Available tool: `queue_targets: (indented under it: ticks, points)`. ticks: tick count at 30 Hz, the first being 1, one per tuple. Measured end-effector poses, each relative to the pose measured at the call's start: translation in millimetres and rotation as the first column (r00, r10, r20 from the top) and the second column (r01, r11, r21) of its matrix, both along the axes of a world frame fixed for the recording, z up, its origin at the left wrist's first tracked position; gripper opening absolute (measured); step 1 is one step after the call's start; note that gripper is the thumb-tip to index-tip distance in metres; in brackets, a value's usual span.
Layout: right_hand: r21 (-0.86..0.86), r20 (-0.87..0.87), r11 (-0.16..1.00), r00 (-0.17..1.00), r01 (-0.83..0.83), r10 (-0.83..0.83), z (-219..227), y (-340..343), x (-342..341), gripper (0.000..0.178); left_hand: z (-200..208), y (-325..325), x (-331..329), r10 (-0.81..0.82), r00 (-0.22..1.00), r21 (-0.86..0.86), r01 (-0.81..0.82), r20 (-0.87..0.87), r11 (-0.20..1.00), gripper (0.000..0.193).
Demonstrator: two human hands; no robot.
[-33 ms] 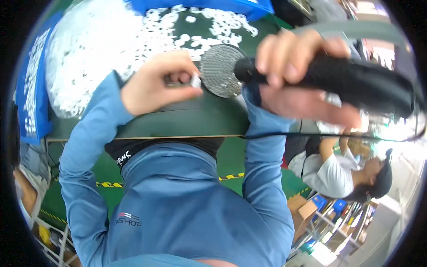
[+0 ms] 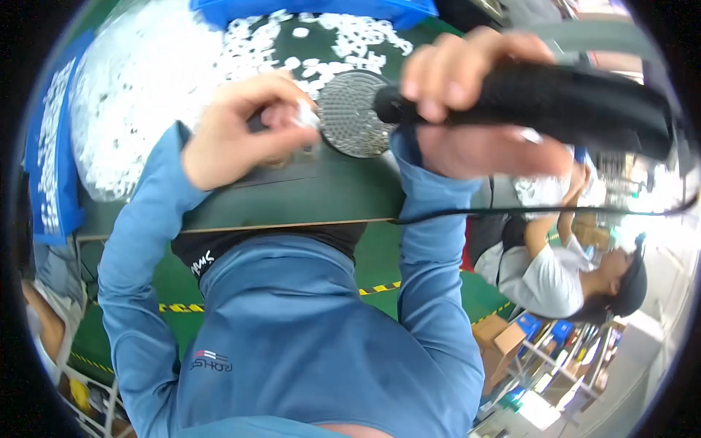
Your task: Assembling small plastic components using an electric screwdriver at a factory workbench.
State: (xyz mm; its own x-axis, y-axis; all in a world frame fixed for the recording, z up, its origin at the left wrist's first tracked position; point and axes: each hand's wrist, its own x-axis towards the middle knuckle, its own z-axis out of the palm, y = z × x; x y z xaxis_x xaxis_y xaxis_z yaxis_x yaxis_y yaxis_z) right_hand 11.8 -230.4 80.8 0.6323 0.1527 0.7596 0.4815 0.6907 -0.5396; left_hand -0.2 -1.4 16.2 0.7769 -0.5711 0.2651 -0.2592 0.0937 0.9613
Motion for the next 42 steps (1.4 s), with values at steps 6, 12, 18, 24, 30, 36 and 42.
queue_targets:
  ticks: [6, 12, 18, 24, 30, 36, 42]
  points:
    - [-0.532, 0.129, 0.776, 0.938, 0.340, -0.322, -15, -9, 1, 0.059, 52, 0, -1, -0.096, 0.914, -0.325, -0.041, -0.395, 0.945, 0.035]
    - [-0.464, 0.620, 0.836, 0.782, 0.292, 0.070, -12, -8, 46, 0.082, 62, -9, -7, -0.204, 0.886, -0.399, 0.023, -0.417, 0.917, 0.032]
    - [-0.409, -0.331, 0.895, 0.884, 0.180, -0.329, 11, 22, -23, 0.081, 58, -9, -8, -0.258, 0.855, -0.443, 0.037, -0.450, 0.896, 0.027]
    - [-0.463, 0.556, 0.829, 0.831, 0.313, -0.004, -16, -10, 35, 0.066, 57, -18, -10, -0.245, 0.859, -0.433, 0.031, -0.450, 0.901, 0.026]
    - [-0.509, -0.308, 0.830, 0.852, 0.230, -0.425, 10, 21, -27, 0.062, 58, -18, -10, -0.203, 0.873, -0.436, -0.011, -0.442, 0.900, 0.027]
    - [-0.458, 0.116, 0.784, 0.902, 0.419, -0.415, -22, 19, 0, 0.041, 59, -7, -12, -0.196, 0.858, -0.373, 0.006, -0.474, 0.928, 0.027]
    - [-0.409, 0.084, 0.798, 0.889, 0.443, -0.450, -13, 34, -20, 0.059, 64, -4, -6, -0.215, 0.886, -0.375, 0.050, -0.411, 0.926, 0.028]
